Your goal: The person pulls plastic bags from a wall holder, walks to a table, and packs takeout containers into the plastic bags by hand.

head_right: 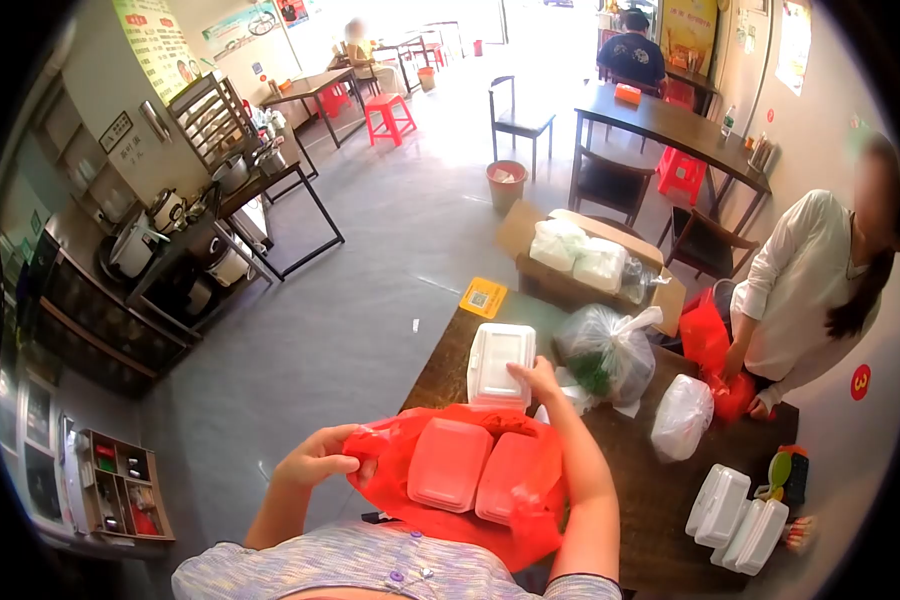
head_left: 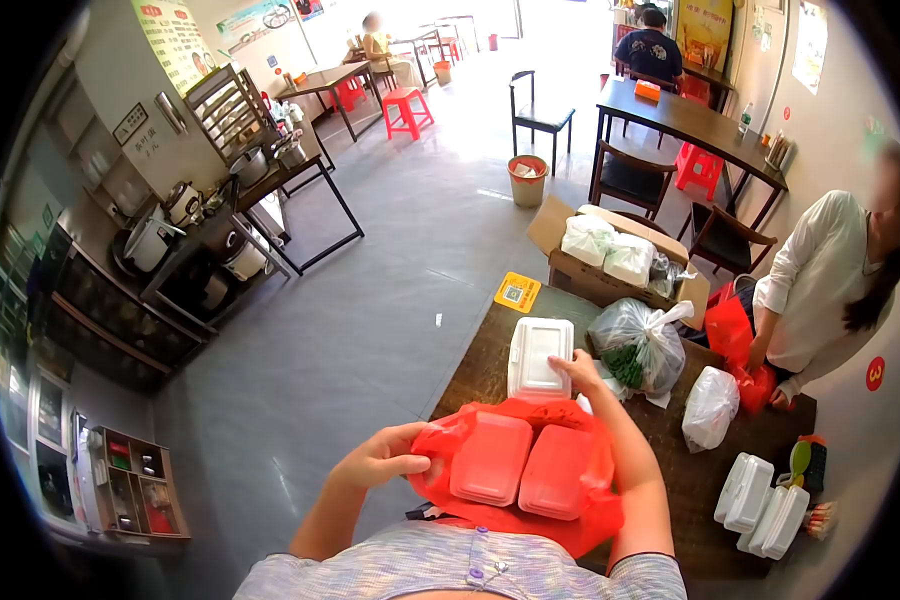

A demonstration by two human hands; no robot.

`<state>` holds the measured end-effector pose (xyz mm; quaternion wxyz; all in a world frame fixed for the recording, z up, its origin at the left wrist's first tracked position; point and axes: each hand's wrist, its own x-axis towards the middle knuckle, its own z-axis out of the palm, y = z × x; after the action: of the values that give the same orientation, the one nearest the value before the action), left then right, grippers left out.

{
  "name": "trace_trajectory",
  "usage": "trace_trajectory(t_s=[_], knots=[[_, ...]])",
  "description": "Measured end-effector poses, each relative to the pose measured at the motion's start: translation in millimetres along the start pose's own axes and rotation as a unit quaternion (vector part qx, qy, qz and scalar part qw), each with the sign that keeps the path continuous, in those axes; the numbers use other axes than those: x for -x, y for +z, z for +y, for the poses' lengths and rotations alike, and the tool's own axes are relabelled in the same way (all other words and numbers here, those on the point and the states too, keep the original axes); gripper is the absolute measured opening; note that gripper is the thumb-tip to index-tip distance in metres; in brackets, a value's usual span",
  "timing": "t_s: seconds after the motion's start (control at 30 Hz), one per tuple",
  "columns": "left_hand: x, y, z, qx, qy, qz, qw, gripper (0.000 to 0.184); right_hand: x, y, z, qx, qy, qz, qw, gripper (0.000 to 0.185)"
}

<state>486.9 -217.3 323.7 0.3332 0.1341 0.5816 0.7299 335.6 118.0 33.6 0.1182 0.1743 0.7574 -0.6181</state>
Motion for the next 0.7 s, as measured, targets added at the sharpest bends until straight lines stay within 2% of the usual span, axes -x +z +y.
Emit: trace_trajectory(t_s=[0.07,0.2,0.3,0.33,0.37,0.47,0.57,0.63,0.7], knots=[[0,0,-1,0.014,0.003,-0.002,1.0,0.036,8,7,-9,-0.039,-0.012,0.003,0.999,0.055],[1,3,4,0.009,-0.002,0.017,1.0,0.035,8,8,-20,-0.09,0.015,-0.028,0.995,0.052],[2,4,4,0.008,-0.001,0.009,1.0,0.035,34,-4,-58,-0.098,0.07,-0.05,0.991,0.051],[2,6,4,0.011,-0.005,0.01,1.0,0.035,15,-4,-39,-0.048,0.106,-0.038,0.993,0.051],[2,8,4,0.014,-0.009,0.01,1.0,0.035,11,-4,-36,-0.036,0.099,-0.048,0.993,0.049],[1,13,1,0.014,0.003,0.007,1.0,0.035,3,-5,-31,-0.044,0.109,-0.1,0.988,0.043],[2,17,-1,0.015,0.02,0.009,1.0,0.036,0,1,-26,-0.115,0.092,-0.098,0.984,0.042],[4,18,-5,0.001,0.018,0.02,1.0,0.042,6,0,-27,-0.229,0.059,-0.09,0.967,0.037],[5,22,-7,0.005,0.009,0.044,0.999,0.046,4,-8,-32,-0.245,0.062,-0.098,0.963,0.034]])
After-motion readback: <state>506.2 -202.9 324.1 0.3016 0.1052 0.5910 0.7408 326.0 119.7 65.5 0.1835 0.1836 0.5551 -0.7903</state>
